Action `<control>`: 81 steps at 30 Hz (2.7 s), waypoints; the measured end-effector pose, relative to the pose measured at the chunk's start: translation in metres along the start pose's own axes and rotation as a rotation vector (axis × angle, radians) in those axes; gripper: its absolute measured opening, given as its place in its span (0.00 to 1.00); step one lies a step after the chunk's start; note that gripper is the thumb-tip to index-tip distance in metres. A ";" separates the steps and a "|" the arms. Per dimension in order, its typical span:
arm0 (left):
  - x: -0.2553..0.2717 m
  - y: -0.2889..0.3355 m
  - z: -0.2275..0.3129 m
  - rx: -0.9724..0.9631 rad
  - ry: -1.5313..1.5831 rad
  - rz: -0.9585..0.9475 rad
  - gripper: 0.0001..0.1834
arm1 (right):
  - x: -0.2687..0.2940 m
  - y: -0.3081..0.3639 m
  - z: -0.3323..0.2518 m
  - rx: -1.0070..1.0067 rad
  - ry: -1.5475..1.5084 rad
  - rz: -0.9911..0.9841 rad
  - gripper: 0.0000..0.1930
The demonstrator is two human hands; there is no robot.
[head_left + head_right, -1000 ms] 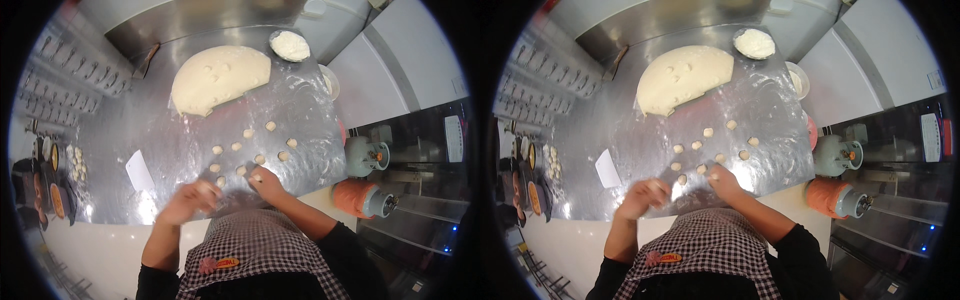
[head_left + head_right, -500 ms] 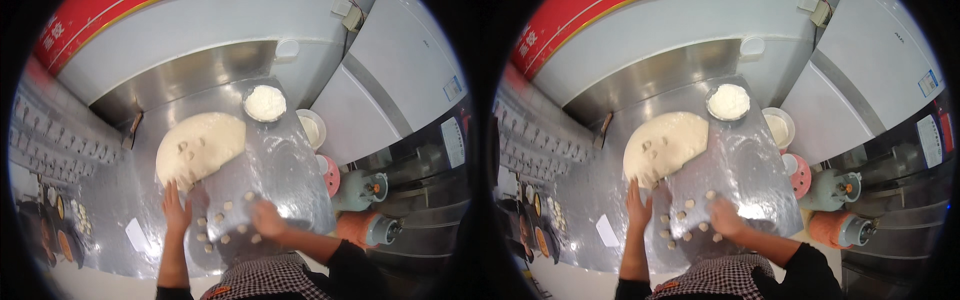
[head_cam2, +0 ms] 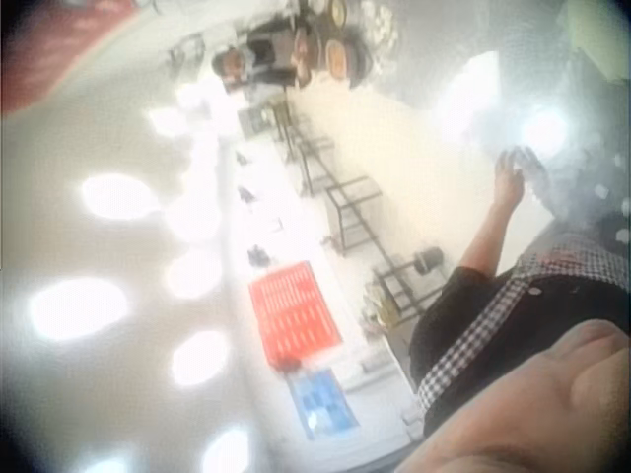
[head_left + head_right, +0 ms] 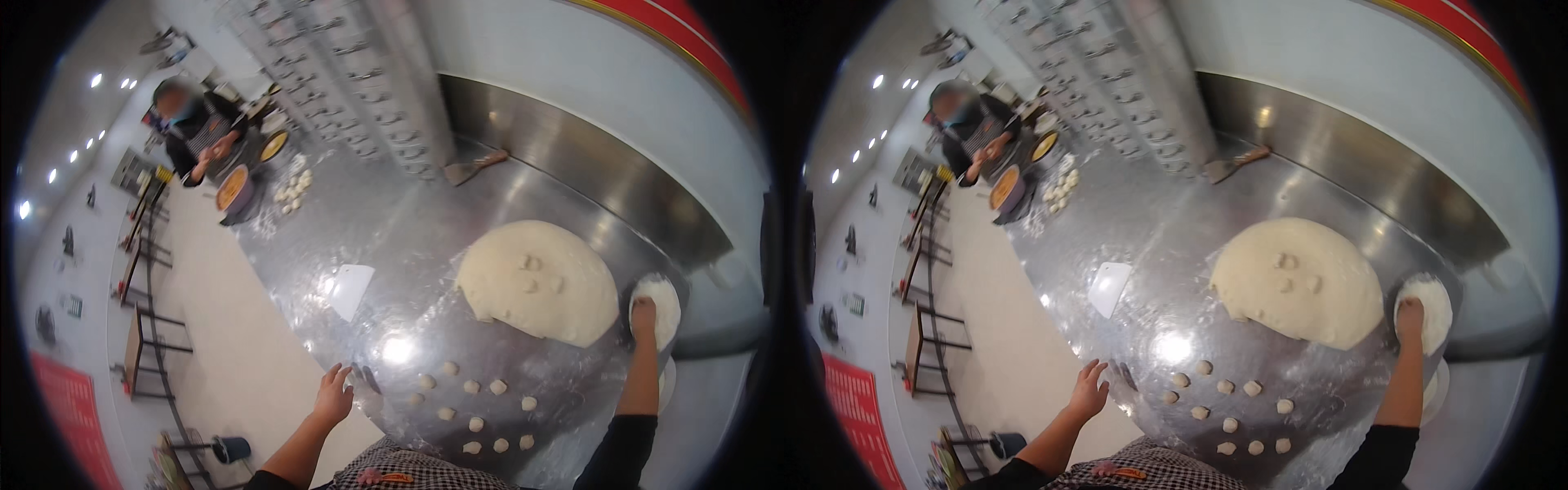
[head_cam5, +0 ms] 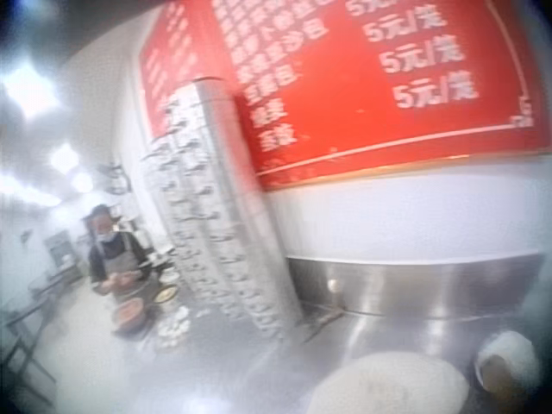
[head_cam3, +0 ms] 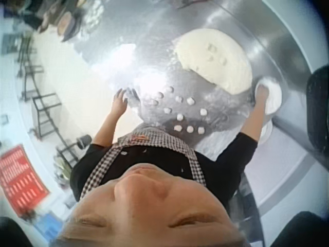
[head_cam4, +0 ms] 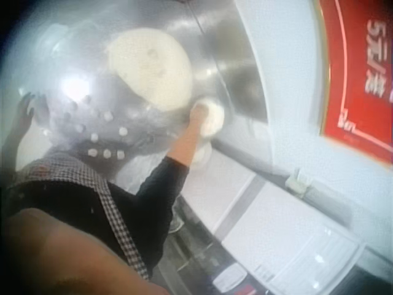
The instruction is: The person rolls a large dough mass into a rope, cuts it into small pieces, and shapes them into balls. They then flatten each piece, fill it with a brown mixture, and seal it into a bun. The finished buns are placed into a steamer basket.
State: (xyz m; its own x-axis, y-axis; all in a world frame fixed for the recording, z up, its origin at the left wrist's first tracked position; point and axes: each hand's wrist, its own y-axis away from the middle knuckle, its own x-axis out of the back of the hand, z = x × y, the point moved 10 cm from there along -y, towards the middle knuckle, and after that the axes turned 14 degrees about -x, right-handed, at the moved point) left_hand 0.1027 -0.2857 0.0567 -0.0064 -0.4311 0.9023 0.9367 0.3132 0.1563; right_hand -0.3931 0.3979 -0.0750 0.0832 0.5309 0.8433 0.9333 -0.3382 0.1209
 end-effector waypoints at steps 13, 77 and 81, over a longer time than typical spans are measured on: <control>0.030 -0.245 -0.130 0.011 -0.175 0.161 0.48 | 0.055 0.216 -0.033 -0.113 -2.075 -0.691 0.13; 0.020 -0.090 -0.033 -0.032 -0.104 -0.192 0.30 | 0.014 0.128 0.047 -0.193 -1.807 -1.378 0.06; 0.009 -0.095 -0.045 -0.238 -0.237 -0.134 0.26 | 0.028 0.300 0.119 -0.407 -2.091 -0.584 0.08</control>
State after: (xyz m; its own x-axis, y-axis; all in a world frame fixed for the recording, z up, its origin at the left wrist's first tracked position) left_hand 0.0293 -0.3582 0.0321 -0.1898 -0.2383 0.9525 0.9771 0.0495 0.2071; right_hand -0.0690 0.4042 -0.0772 0.3093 0.3417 -0.8874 0.9072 0.1738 0.3831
